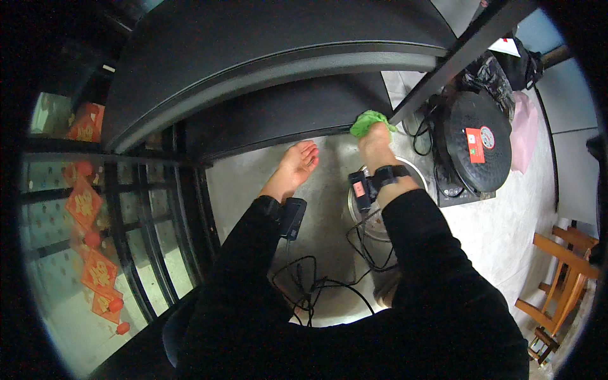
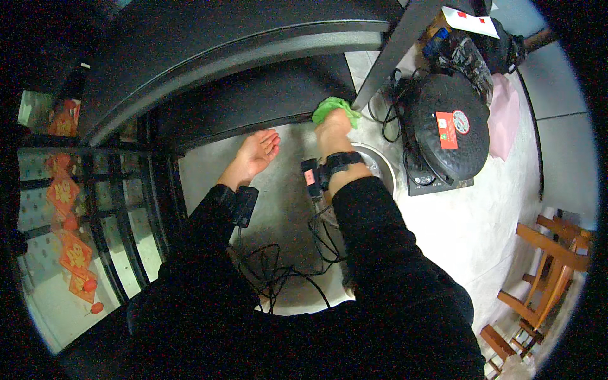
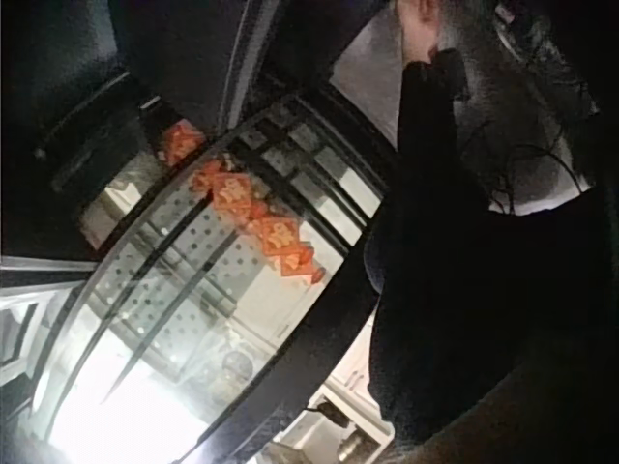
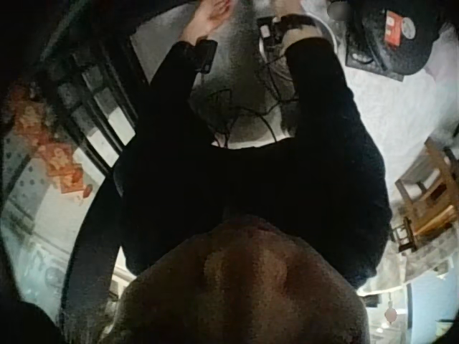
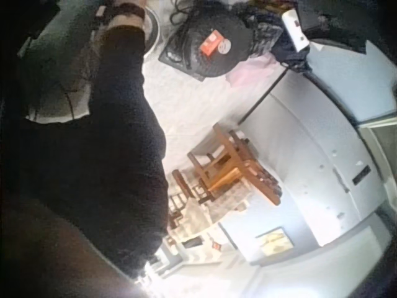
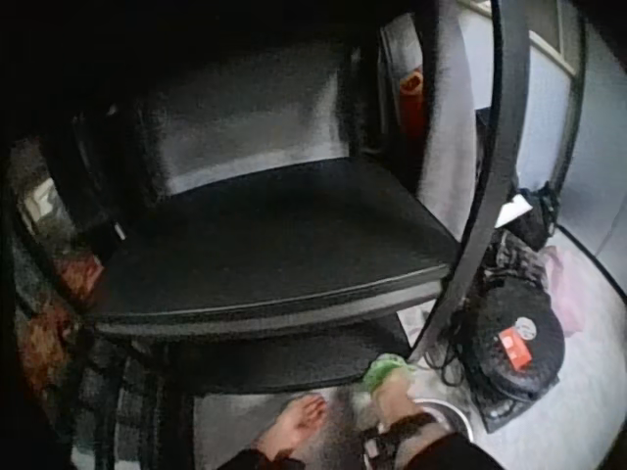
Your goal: The person wipes the interior and exterior surfaces of a microwave and then cleans a black electric skillet using a green cloth. They repeatedly dip the cloth into a metal bowl of water, wring it, and wipe the surfaces. The skillet is moved from the floor to a dining table during the process.
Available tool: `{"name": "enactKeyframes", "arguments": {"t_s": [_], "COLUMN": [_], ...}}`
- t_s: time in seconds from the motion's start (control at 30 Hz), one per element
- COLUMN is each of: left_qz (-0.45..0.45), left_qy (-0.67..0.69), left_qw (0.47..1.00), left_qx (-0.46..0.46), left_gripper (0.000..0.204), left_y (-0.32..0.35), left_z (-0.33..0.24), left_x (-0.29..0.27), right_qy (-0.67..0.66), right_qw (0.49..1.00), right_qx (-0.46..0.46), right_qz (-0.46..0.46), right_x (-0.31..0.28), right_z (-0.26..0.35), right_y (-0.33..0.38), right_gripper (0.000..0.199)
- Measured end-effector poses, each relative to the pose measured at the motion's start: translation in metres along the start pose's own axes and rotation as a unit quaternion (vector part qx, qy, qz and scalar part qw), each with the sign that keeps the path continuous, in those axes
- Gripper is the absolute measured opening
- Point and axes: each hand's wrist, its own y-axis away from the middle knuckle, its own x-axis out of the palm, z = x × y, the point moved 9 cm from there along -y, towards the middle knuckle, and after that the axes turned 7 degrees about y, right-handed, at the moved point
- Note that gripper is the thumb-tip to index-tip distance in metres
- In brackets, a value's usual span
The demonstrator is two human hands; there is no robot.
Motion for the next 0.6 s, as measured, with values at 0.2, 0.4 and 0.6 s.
{"name": "enactKeyframes", "arguments": {"t_s": [0.2,0.4,0.6], "left_qz": [0.022,0.029,0.016], "left_qy": [0.039,0.053,0.066], "left_qw": [0.999,0.998,0.998], "left_qx": [0.023,0.023,0.018], "left_gripper": [0.028,0.029,0.027], "left_y": [0.004,0.013,0.013], "left_z": [-0.013,-0.023,-0.016], "left_x": [-0.007,-0.014,-0.019], "right_qy": [0.218,0.002,0.071], "right_qw": [0.973,0.997,0.991], "right_qx": [-0.073,-0.069,0.055], "right_qz": [0.000,0.021,0.103], "right_x": [0.014,0.010,0.028], "right_z": [-0.034,0.020,-0.035], "right_y": [0.067,0.058,0.070], "right_gripper": [0.039,0.042,0.042]}}
